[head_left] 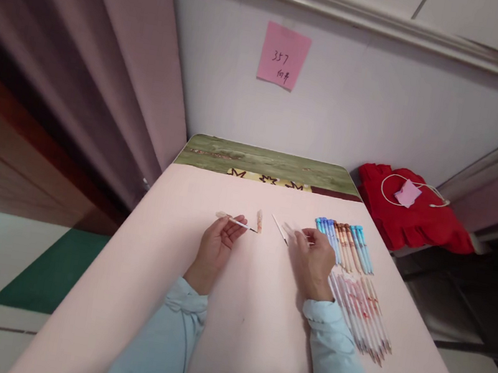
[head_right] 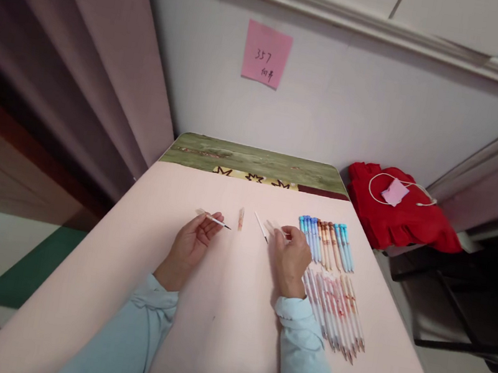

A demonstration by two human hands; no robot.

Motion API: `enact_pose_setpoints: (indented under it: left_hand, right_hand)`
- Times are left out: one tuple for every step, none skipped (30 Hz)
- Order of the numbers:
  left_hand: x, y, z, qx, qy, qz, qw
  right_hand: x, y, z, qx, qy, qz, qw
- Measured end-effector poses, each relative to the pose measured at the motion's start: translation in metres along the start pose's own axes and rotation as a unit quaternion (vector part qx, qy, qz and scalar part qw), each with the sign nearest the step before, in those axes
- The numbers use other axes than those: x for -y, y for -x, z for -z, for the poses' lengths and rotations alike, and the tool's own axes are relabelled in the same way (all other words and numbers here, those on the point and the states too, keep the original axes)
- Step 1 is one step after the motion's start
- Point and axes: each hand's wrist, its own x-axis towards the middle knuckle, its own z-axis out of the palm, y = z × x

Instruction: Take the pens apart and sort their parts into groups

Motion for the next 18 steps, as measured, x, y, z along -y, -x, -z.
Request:
enact_pose_setpoints:
  left_hand:
    - [0.0,0.0,0.0,-0.002,0.0,-0.004,1.0]
    - [0.001,0.001,-0.001,-0.005,-0.001,-0.008,1.0]
    - [0.001,0.001,-0.001,-0.009,0.0,-0.013,1.0]
    - [0.001,0.002,-0.001,-0.013,0.002,-0.018,1.0]
    - [0.001,0.002,-0.002,-0.018,0.004,-0.024,1.0]
    - [0.0,0.003,-0.002,-0.024,0.007,-0.029,0.999]
    - [0.0,0.003,-0.003,-0.029,0.009,-0.034,0.999]
    - [0.0,0.003,-0.003,-0.034,0.01,-0.038,0.999]
    - [0.0,0.004,-0.003,-0.036,0.009,-0.042,0.998]
    - [0.0,0.004,-0.003,-0.037,0.007,-0.044,0.998]
    - [0.0,0.004,-0.003,-0.037,0.003,-0.044,0.998]
    - [0.001,0.004,-0.004,-0.036,0.0,-0.045,0.998]
    - [0.001,0.004,-0.004,-0.035,-0.004,-0.044,0.998]
    - [0.001,0.004,-0.004,-0.034,-0.007,-0.044,0.998]
    - [0.002,0.004,-0.004,-0.034,-0.01,-0.044,0.998]
    - [0.002,0.004,-0.004,-0.033,-0.011,-0.044,0.998]
    - [0.002,0.004,-0.004,-0.034,-0.011,-0.045,0.998]
    - [0.002,0.004,-0.004,-0.034,-0.012,-0.046,0.998]
  right_hand:
    - [0.005,0.003,0.001,-0.007,-0.045,0.013,0.999]
    - [0.012,0.007,0.002,-0.002,-0.094,0.028,0.995]
    - [0.019,0.011,0.002,0.013,-0.141,0.046,0.989]
    - [0.027,0.017,0.003,0.033,-0.181,0.064,0.981]
    - [0.034,0.022,0.003,0.049,-0.21,0.08,0.973]
    - [0.04,0.028,0.004,0.061,-0.227,0.094,0.967]
    - [0.046,0.033,0.004,0.066,-0.236,0.105,0.964]
    - [0.05,0.037,0.004,0.066,-0.238,0.112,0.963]
    - [0.053,0.041,0.004,0.066,-0.237,0.118,0.962]
    - [0.055,0.044,0.004,0.065,-0.234,0.123,0.962]
    - [0.057,0.046,0.004,0.065,-0.231,0.128,0.962]
    - [0.057,0.047,0.004,0.064,-0.228,0.133,0.962]
    - [0.057,0.047,0.004,0.063,-0.225,0.136,0.963]
    - [0.057,0.047,0.004,0.061,-0.224,0.138,0.963]
    - [0.056,0.047,0.004,0.058,-0.222,0.14,0.963]
    - [0.056,0.046,0.004,0.053,-0.222,0.14,0.964]
    - [0.055,0.046,0.005,0.047,-0.221,0.14,0.964]
    - [0.054,0.046,0.005,0.04,-0.221,0.139,0.965]
